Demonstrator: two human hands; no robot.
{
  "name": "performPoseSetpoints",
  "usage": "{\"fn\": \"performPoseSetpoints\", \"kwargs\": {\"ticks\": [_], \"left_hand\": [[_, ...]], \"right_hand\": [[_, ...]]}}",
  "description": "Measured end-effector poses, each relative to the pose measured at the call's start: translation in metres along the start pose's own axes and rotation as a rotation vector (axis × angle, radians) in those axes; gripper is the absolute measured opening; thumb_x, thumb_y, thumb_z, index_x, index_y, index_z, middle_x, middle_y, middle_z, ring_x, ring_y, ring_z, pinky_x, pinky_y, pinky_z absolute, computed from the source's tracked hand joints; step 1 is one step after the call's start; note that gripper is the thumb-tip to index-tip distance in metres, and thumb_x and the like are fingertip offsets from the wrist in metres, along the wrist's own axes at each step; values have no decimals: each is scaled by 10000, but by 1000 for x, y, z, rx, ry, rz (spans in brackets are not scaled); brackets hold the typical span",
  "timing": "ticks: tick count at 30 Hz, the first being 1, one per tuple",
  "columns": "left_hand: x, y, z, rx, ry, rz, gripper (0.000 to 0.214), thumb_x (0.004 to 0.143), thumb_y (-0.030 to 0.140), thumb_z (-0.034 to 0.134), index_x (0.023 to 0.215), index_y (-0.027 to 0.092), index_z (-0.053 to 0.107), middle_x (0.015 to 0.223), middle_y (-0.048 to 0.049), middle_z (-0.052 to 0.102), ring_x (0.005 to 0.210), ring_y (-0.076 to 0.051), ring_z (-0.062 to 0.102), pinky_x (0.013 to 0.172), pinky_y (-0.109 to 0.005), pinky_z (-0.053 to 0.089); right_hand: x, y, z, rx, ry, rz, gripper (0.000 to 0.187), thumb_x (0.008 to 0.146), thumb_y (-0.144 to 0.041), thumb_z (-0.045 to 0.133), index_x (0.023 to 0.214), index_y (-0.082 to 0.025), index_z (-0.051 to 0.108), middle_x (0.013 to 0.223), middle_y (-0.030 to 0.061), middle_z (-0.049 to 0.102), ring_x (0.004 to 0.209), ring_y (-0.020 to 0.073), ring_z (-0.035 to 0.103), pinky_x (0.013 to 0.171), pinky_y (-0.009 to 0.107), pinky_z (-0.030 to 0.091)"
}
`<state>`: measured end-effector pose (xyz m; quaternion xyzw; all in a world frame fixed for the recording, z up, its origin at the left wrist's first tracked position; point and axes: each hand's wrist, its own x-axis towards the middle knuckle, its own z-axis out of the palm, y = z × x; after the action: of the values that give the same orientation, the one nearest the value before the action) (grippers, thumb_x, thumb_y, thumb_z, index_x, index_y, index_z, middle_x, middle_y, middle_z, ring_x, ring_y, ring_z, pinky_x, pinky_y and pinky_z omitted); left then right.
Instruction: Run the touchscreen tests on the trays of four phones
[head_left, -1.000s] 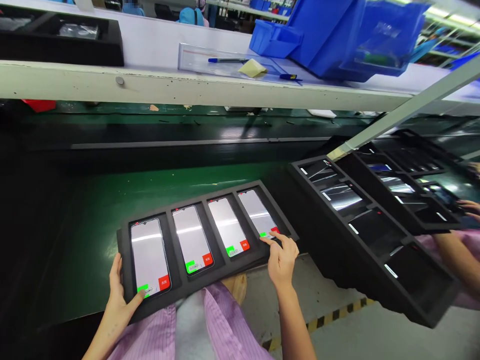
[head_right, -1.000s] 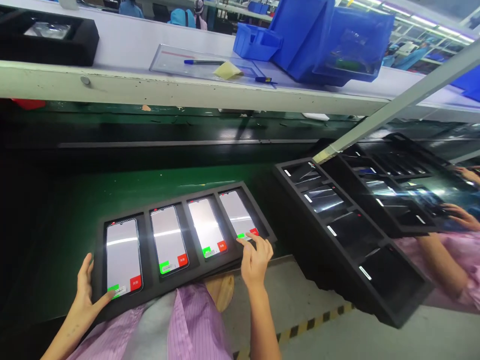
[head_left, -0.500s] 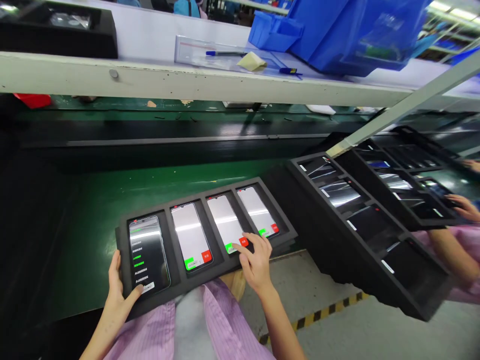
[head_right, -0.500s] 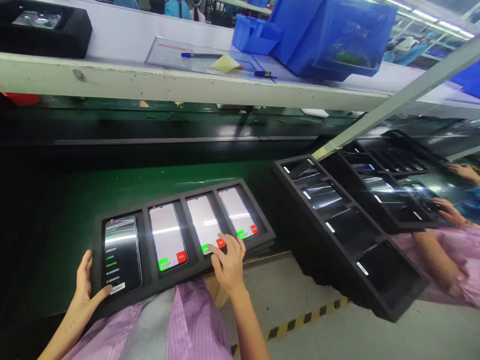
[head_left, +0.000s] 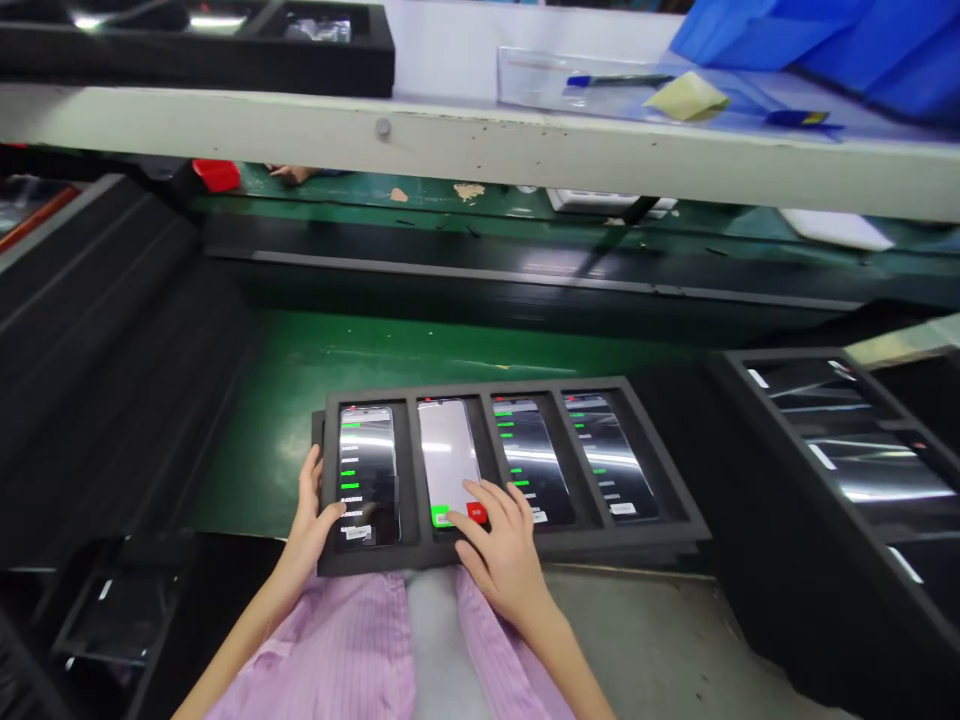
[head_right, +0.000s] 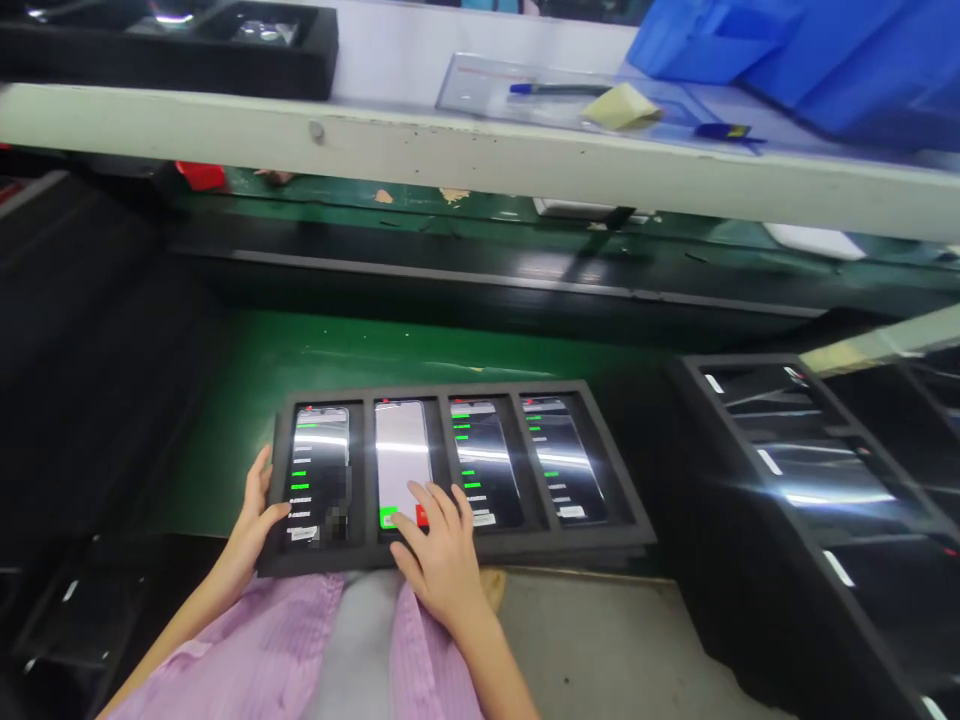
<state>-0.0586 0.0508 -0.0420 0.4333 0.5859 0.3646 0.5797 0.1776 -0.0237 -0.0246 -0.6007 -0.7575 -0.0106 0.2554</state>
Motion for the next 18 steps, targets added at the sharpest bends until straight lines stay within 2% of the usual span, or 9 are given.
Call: {"fn": "performPoseSetpoints", "kwargs": {"ticks": [4, 9, 18], "left_hand": [[1, 4, 1, -48, -20, -20, 881, 661, 259, 530, 1423, 247, 89, 1394, -100, 385, 1282, -270, 387, 1070, -446, 293], [0, 9, 1, -80, -61, -33, 965, 580, 212, 517, 1424, 204, 50, 1421, -118, 342, 1300, -263, 352, 1071, -420, 289], [-2, 0, 0, -108, -86, -23, 950, 581, 182, 481, 1425, 285, 55, 1434, -57, 319, 1301, -256, 340, 1065, -419, 292]], "right_hand": [[-2, 14, -1, -39, 85, 13, 307, 897, -247, 343, 889, -250, 649, 1098, 59, 579, 1067, 218, 475, 982, 453, 293], [-4, 22, 5, -33, 117, 48, 286, 893, -217, 352, 866, -226, 636, 980, 58, 584, 951, 198, 509, 956, 442, 321], [-2, 19, 7, 12, 148, 41, 264, 904, -179, 350, 888, -202, 613, 892, 44, 564, 854, 167, 514, 930, 423, 322]]}}
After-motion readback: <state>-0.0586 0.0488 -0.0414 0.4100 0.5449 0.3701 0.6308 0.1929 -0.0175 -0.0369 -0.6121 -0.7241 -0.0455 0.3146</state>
